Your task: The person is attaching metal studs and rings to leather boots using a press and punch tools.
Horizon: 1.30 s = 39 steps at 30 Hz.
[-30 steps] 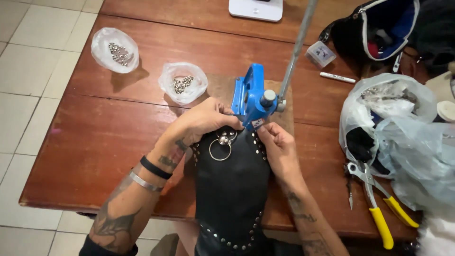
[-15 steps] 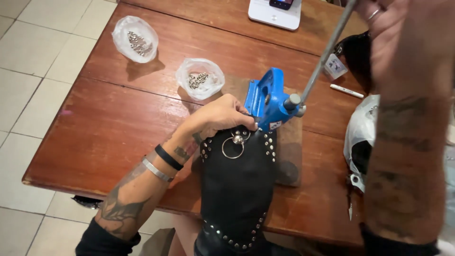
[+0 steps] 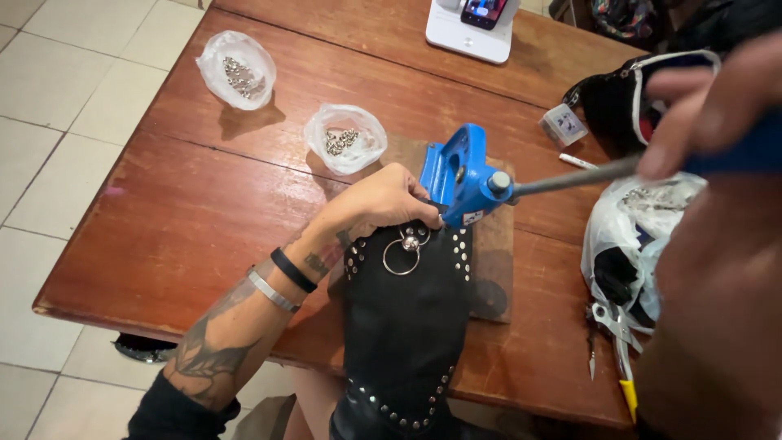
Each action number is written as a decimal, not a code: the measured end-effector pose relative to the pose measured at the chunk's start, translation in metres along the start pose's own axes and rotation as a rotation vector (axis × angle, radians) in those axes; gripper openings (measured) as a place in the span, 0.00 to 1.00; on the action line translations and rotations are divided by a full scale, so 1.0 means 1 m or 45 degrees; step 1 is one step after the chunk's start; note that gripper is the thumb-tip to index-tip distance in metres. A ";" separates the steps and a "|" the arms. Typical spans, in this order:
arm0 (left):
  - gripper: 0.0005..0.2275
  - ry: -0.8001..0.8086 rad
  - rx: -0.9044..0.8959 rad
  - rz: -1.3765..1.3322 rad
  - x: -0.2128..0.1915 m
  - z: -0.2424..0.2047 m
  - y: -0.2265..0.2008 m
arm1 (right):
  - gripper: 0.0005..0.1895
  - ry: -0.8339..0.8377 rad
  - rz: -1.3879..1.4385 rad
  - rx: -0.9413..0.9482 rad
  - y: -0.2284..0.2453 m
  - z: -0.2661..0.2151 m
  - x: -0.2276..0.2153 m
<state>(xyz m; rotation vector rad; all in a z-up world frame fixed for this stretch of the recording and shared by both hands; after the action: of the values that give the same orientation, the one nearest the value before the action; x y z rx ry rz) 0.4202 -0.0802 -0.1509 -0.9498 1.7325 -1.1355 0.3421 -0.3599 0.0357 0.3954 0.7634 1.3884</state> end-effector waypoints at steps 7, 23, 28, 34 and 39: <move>0.09 -0.019 0.031 0.102 -0.002 0.001 -0.002 | 0.17 0.006 -0.156 -0.152 0.039 -0.043 0.045; 0.09 0.012 -0.027 0.022 -0.001 0.003 0.009 | 0.14 -0.273 -0.259 -0.537 0.040 -0.129 0.130; 0.10 -0.099 0.019 0.064 -0.009 0.003 0.009 | 0.10 -1.000 -0.192 -0.595 0.006 -0.162 0.172; 0.09 -0.104 0.017 -0.074 -0.008 -0.001 -0.004 | 0.10 -0.516 -0.222 -0.540 0.032 0.005 0.104; 0.07 0.053 -0.048 -0.171 0.002 -0.001 0.008 | 0.13 -0.294 0.036 0.188 -0.021 0.093 0.071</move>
<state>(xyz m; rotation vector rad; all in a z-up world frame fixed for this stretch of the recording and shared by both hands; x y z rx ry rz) 0.4170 -0.0790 -0.1587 -1.0861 1.7502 -1.2195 0.4214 -0.2776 0.0695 0.6720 0.6732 1.2893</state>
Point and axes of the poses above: each hand's wrist, its own z-axis towards the middle knuckle, its own x-axis out of the palm, y = z × x, the point moved 2 cm from there along z, towards the middle knuckle, and after that the axes turned 6 degrees about -y, right-handed, at the moved point
